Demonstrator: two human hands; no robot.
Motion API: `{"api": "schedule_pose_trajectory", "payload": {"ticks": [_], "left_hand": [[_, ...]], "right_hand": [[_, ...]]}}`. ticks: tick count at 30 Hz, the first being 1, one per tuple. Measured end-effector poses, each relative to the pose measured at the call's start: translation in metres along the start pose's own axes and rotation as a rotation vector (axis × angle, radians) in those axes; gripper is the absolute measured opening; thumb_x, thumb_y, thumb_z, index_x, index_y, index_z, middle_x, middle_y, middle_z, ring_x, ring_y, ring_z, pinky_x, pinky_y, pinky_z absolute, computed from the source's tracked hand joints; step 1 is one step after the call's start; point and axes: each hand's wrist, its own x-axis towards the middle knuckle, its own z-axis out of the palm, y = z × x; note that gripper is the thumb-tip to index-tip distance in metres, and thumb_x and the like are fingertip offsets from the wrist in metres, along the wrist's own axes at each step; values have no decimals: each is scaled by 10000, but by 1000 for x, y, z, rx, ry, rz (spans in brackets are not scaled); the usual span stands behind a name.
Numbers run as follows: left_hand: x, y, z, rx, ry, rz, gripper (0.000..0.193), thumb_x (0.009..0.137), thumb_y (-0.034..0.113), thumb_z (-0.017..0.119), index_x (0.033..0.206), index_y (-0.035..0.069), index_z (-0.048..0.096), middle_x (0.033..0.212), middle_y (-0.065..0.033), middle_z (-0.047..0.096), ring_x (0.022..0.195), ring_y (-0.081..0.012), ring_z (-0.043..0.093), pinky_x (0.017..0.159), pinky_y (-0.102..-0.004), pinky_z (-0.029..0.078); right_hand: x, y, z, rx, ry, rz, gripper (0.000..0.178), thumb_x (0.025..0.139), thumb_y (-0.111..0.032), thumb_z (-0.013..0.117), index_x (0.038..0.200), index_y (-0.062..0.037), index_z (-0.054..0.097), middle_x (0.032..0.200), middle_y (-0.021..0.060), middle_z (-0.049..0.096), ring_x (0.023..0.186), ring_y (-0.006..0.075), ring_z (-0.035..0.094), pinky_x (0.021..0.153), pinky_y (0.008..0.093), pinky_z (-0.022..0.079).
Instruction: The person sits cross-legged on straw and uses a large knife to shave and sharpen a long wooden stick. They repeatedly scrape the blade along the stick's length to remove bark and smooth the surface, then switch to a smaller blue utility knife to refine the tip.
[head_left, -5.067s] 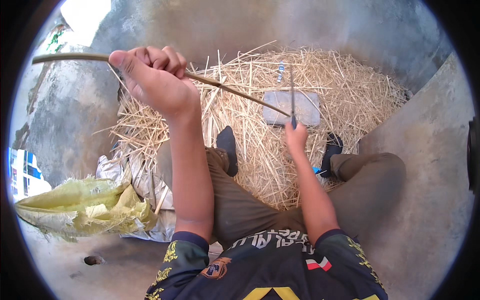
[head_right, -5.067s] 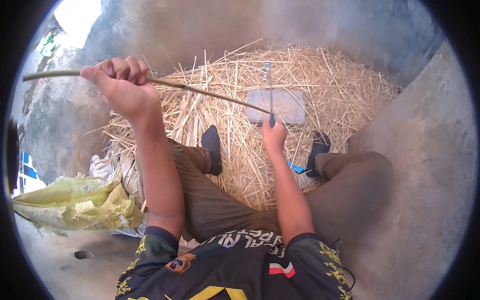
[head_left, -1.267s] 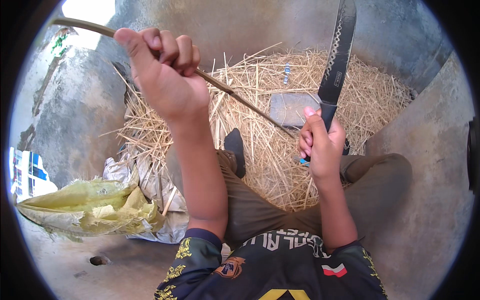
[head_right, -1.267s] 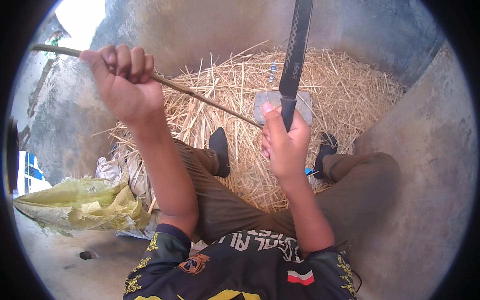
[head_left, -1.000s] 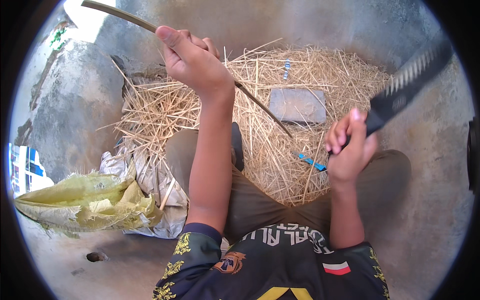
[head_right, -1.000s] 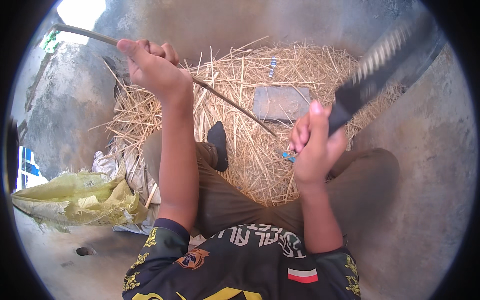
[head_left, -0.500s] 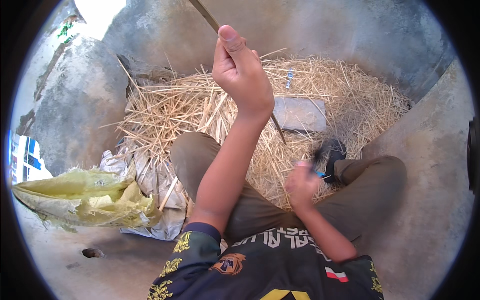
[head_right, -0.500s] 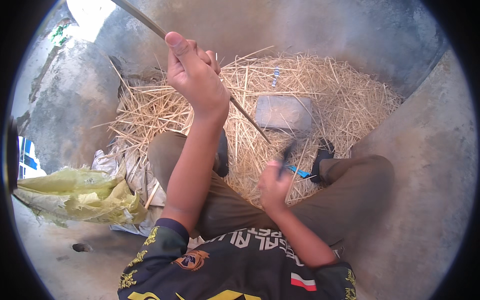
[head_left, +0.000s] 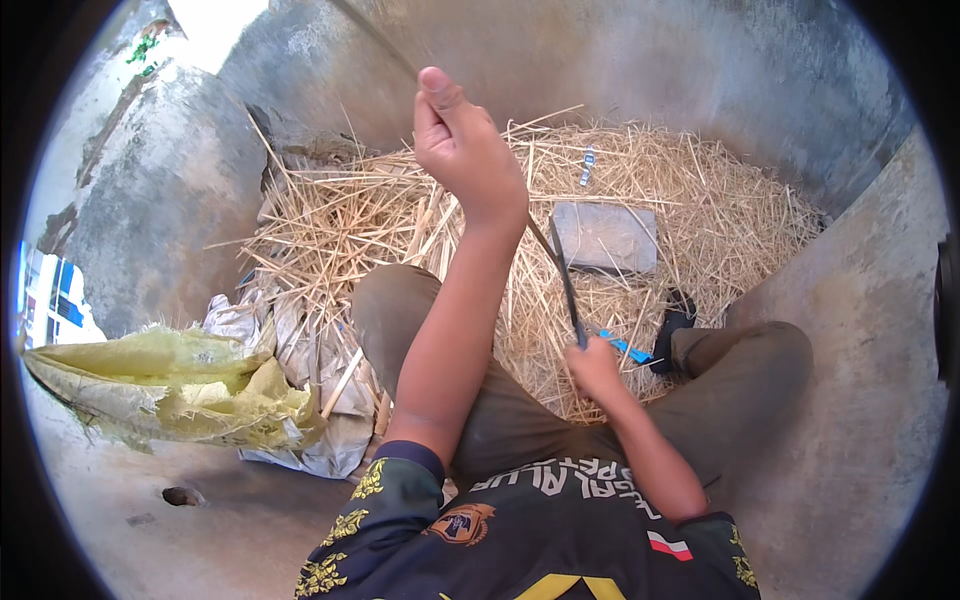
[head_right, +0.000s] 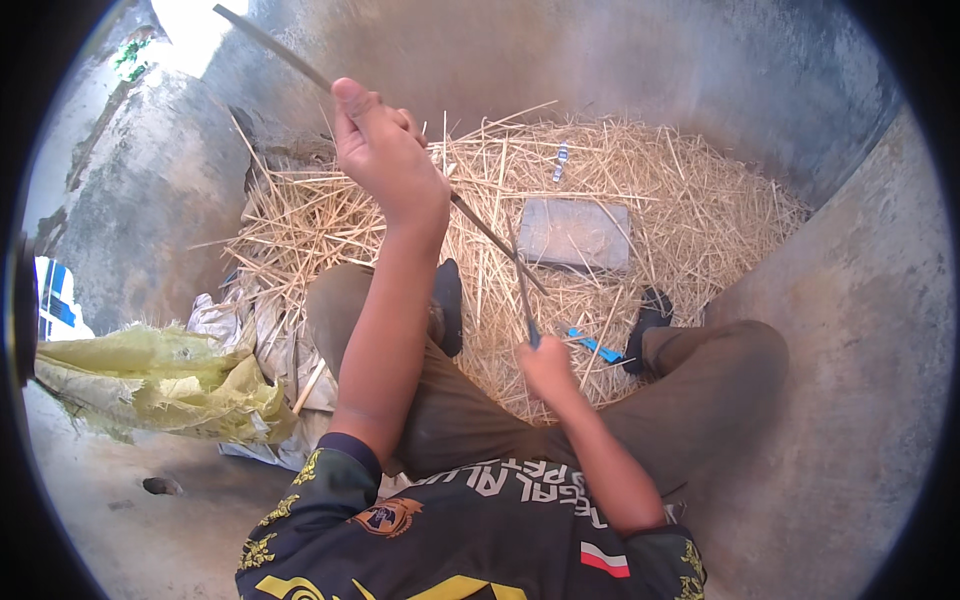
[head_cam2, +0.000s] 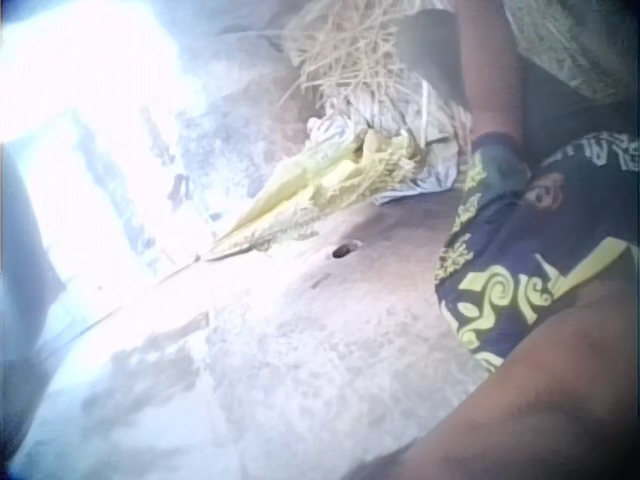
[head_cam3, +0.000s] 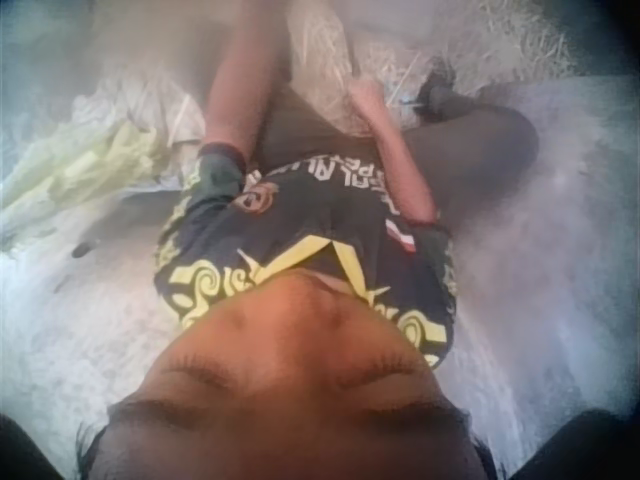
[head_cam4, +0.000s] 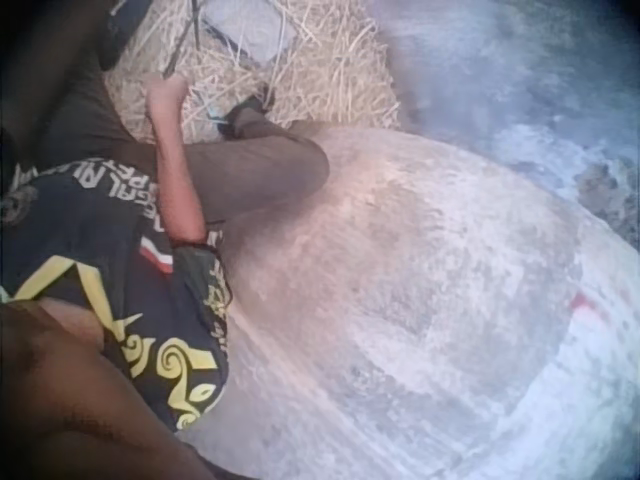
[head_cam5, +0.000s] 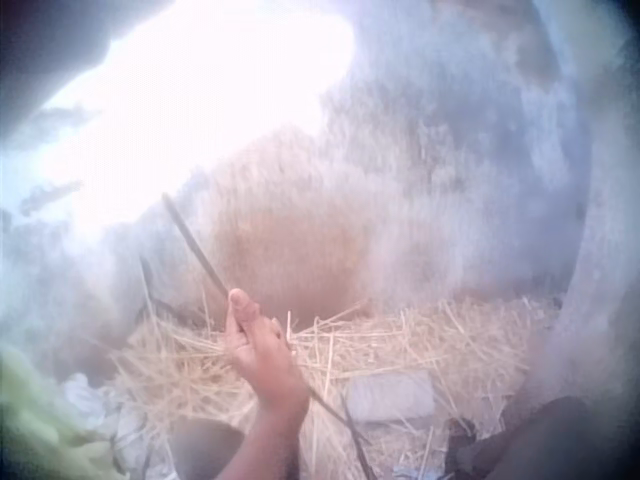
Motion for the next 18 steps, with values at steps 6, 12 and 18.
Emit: {"api": "schedule_pose_trajectory", "payload": {"ticks": [6,12,18], "left_hand": [[1,3,-5,33,3,-4,503,1032,495,494,697,144,361,556,79,269,483,-20,236,435,-232,189],[6,-7,-7,149,101,80,495,1049,451,488,689,142,346,569,79,263,498,-18,228,446,-237,189],[-1,-4,-8,-84,-76,-22,480,1049,448,482,703,143,349,564,78,260,460,-10,209,411,-230,158]], "right_hand": [[-27,-74,5,504,205,-502,240,939,-154,577,740,-86,462,557,-3,458,411,93,410,362,263,308],[4,-15,-1,98,-129,181,261,972,-152,564,757,-110,421,528,-45,388,393,71,359,358,252,279],[-10,-53,9,650,158,-409,257,919,-158,582,733,-105,414,522,-36,384,376,86,353,339,274,270]]}}
